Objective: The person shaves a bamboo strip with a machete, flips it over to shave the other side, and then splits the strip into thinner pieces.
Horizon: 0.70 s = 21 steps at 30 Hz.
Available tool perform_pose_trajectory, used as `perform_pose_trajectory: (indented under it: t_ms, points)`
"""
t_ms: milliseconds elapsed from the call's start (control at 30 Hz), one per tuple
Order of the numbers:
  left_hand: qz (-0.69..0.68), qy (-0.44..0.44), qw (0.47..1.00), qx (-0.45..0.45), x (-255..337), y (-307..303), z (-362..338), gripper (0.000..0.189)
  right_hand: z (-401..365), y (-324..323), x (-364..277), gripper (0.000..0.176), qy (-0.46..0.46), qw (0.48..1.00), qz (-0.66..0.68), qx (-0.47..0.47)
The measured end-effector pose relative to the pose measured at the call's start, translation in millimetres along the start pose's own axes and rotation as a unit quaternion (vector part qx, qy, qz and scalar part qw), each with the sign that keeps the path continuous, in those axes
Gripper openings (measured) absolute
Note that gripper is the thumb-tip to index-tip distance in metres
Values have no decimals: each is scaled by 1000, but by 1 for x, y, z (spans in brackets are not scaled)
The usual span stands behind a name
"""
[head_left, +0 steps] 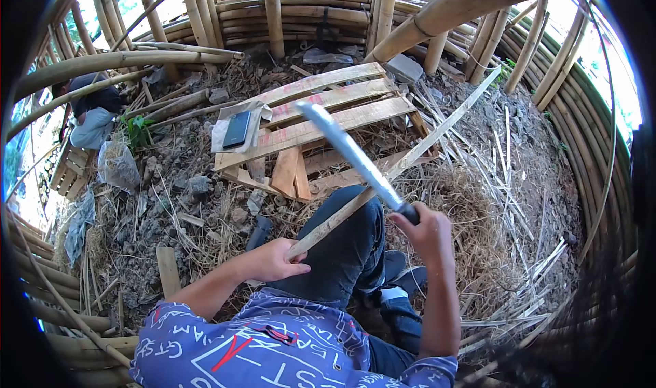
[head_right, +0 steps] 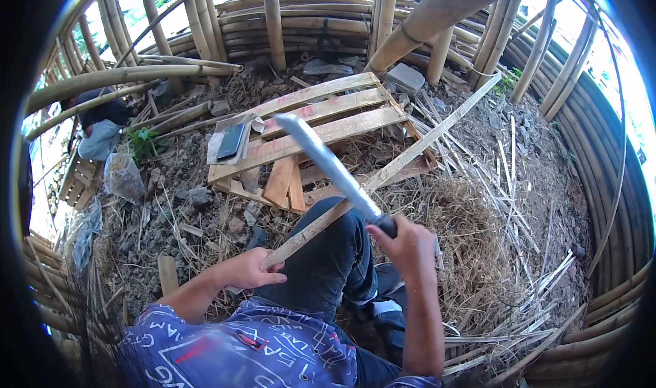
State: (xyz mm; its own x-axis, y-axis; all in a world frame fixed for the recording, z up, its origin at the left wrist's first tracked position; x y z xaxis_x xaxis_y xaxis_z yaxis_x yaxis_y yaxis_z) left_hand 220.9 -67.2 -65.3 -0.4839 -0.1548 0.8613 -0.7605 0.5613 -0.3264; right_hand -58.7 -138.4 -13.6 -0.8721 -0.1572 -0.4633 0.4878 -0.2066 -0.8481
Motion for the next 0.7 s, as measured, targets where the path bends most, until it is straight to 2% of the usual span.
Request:
perform_pose_trajectory:
  t_ms: [133,267,467,533,567,633,700]
  points:
    - [-23,-21,1000,-3,1,-3,-7,31,17,-12,65,55,143,988,23,50]
    - [-6,-16,1000,-5,-1,-5,-4,31,11,-18,79,53,124,984,18,124]
    - [9,-19,1000,-14,-7,1,3,31,-5,-4,38,47,156,977,129,69]
    - [-5,-18,1000,-7,-6,2,4,30,-7,7,6,51,58,994,88,17]
    - [-4,-20,1000,-11,-6,3,4,30,-8,8,-4,51,63,994,89,17]
    - [12,-7,1000,5,-5,0,3,29,-5,14,-32,56,-27,998,32,-39]
    - [14,-4,1000,12,-4,-1,2,28,-1,20,-34,57,-33,998,27,-53]
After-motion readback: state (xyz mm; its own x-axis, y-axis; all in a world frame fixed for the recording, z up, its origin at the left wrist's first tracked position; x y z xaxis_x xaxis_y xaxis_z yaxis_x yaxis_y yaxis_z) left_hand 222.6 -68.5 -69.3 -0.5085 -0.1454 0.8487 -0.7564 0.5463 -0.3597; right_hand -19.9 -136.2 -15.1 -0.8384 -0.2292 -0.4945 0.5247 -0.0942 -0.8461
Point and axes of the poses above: each hand's wrist, its own z-axis towards the middle knuckle, its own y-axis out of the palm, x = y × z, the point moved 7 cm from there along z, towards the middle knuckle, and after that the axes turned 7 degrees about x, right-handed, at the moved point
